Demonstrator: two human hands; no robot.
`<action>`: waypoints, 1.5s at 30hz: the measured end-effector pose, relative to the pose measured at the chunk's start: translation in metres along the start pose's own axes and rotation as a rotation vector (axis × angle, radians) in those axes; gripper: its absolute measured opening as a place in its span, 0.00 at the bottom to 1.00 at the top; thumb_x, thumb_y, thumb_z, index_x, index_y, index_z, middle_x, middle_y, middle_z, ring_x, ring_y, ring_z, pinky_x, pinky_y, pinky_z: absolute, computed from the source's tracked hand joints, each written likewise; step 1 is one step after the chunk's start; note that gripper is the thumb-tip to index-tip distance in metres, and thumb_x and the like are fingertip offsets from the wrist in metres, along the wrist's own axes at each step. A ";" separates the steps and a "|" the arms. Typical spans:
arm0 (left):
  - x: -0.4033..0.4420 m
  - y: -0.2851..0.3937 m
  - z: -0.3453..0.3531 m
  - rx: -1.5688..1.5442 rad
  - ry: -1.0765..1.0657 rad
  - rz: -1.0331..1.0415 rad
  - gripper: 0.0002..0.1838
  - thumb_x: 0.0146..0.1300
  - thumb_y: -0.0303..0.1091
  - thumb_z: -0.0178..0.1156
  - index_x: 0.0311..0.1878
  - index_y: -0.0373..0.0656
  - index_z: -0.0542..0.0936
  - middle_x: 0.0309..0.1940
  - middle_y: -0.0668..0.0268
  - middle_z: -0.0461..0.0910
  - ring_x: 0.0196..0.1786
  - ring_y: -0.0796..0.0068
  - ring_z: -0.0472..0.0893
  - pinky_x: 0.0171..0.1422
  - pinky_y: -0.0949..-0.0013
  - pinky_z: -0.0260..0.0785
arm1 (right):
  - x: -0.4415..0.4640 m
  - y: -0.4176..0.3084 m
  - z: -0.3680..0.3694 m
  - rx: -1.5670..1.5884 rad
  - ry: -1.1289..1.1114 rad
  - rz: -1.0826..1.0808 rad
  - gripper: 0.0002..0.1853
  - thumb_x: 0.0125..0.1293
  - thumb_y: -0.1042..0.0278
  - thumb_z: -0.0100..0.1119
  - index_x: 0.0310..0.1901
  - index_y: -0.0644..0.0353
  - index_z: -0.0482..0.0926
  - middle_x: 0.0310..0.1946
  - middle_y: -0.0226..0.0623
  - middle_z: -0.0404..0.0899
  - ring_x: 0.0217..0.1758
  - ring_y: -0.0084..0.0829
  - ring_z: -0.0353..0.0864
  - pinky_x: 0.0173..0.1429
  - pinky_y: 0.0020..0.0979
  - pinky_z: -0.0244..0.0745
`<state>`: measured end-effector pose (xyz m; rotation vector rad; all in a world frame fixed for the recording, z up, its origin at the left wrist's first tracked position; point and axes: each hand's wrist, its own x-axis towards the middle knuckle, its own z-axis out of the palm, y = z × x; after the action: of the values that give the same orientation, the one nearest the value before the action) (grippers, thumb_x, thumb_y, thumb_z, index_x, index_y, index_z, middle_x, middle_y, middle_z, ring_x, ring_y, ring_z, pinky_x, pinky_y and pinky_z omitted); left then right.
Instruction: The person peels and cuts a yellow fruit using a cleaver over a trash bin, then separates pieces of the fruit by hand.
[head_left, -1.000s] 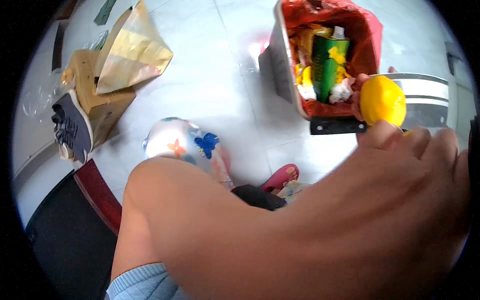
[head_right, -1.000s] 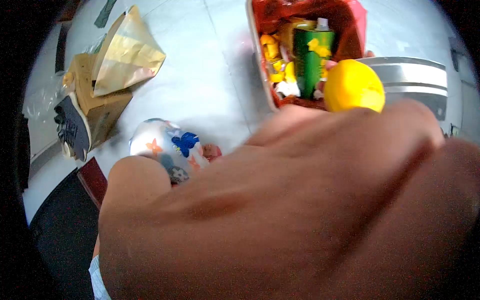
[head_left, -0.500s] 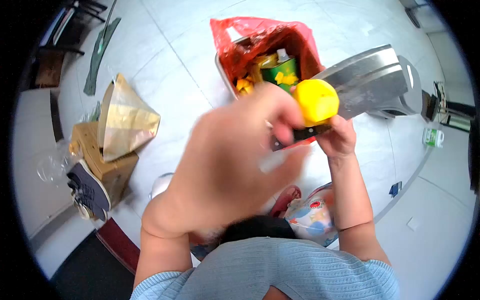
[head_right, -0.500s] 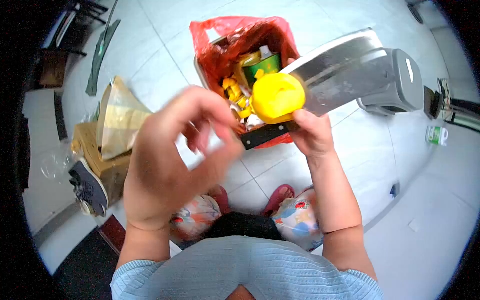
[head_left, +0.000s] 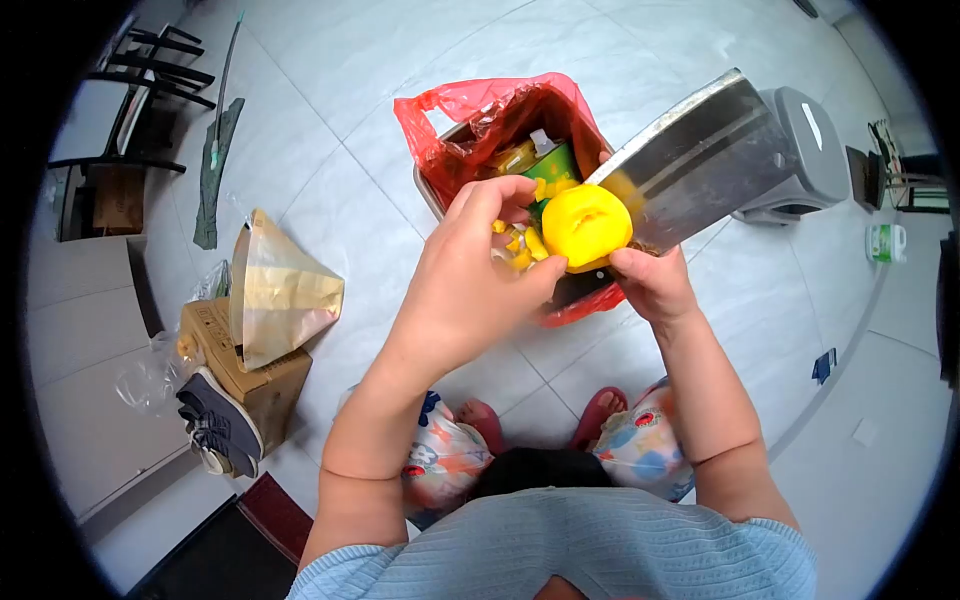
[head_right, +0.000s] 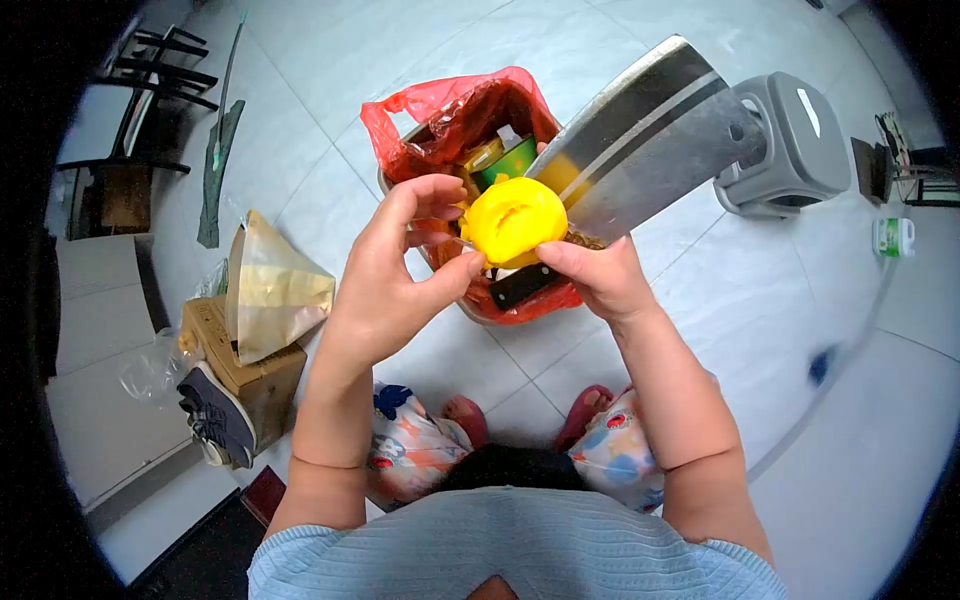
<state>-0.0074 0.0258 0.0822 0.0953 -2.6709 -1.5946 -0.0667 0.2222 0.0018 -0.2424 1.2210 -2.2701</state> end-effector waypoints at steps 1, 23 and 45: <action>0.000 -0.001 0.001 -0.004 -0.001 -0.011 0.26 0.56 0.25 0.67 0.59 0.37 0.72 0.52 0.62 0.77 0.52 0.74 0.77 0.55 0.70 0.74 | 0.001 -0.001 0.002 0.003 0.001 -0.004 0.46 0.54 0.68 0.71 0.73 0.64 0.57 0.70 0.38 0.64 0.69 0.35 0.69 0.72 0.37 0.65; 0.012 -0.029 -0.010 -0.788 -0.219 -0.405 0.17 0.70 0.32 0.54 0.58 0.34 0.71 0.48 0.59 0.80 0.46 0.71 0.83 0.51 0.67 0.78 | 0.006 -0.007 0.001 -0.003 -0.031 -0.107 0.43 0.53 0.65 0.71 0.70 0.62 0.62 0.65 0.41 0.70 0.68 0.36 0.69 0.73 0.39 0.62; 0.015 -0.050 -0.011 -1.166 -0.239 -0.440 0.17 0.66 0.27 0.59 0.57 0.38 0.74 0.45 0.58 0.82 0.43 0.68 0.83 0.49 0.67 0.81 | 0.006 -0.005 -0.006 0.418 -0.148 0.044 0.44 0.55 0.61 0.66 0.72 0.62 0.57 0.70 0.44 0.65 0.71 0.39 0.68 0.74 0.41 0.64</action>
<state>-0.0198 -0.0085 0.0432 0.4809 -1.4424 -3.1394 -0.0757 0.2255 0.0019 -0.2174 0.6509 -2.3580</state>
